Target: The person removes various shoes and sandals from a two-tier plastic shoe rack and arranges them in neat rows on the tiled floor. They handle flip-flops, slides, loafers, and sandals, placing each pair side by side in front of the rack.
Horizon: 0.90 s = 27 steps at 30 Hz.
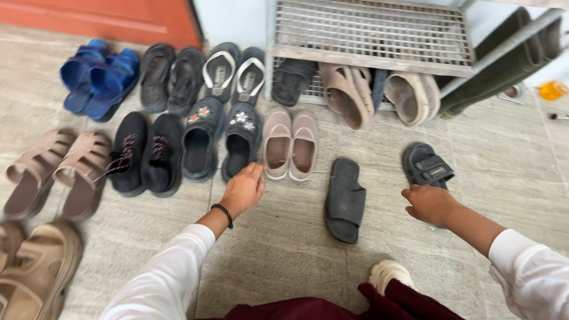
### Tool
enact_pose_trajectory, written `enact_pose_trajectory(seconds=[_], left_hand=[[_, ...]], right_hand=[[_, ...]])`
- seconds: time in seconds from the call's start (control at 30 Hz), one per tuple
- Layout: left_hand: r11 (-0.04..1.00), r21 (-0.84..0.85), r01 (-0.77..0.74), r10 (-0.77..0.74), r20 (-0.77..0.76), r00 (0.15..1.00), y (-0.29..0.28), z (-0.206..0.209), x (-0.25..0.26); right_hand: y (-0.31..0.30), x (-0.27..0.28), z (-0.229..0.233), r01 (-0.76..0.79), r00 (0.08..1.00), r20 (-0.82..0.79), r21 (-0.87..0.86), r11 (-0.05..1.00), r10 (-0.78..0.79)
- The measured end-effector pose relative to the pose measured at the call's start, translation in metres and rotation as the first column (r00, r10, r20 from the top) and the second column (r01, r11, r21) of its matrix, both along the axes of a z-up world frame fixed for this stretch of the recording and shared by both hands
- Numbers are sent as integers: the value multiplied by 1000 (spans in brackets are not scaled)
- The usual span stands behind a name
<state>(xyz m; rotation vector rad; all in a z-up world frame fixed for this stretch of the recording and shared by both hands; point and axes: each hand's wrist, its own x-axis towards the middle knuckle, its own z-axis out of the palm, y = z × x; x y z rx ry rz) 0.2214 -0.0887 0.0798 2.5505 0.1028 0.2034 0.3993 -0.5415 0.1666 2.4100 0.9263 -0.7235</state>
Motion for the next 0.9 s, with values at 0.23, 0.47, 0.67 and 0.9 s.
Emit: enact_pose_trajectory(seconds=[0.23,0.47,0.67,0.9], left_hand=[[968,126,216,-179,-251,951,-45,3,23],[958,197,209,-137,-328,935,-61,23,46],[955,239,177,-95,-319,943,-66,38,45],[941,320,106,72,-498,864,-50,49,-15]], right_hand=[[-105,59,-20,256,963,92,-47,965,-251],[-118,112,-34,384,914,155,-38,922,-374],[-32,160,-45,278,930,172,251,927,-325],[83,169,-65,63,948,229,544,836,-221]])
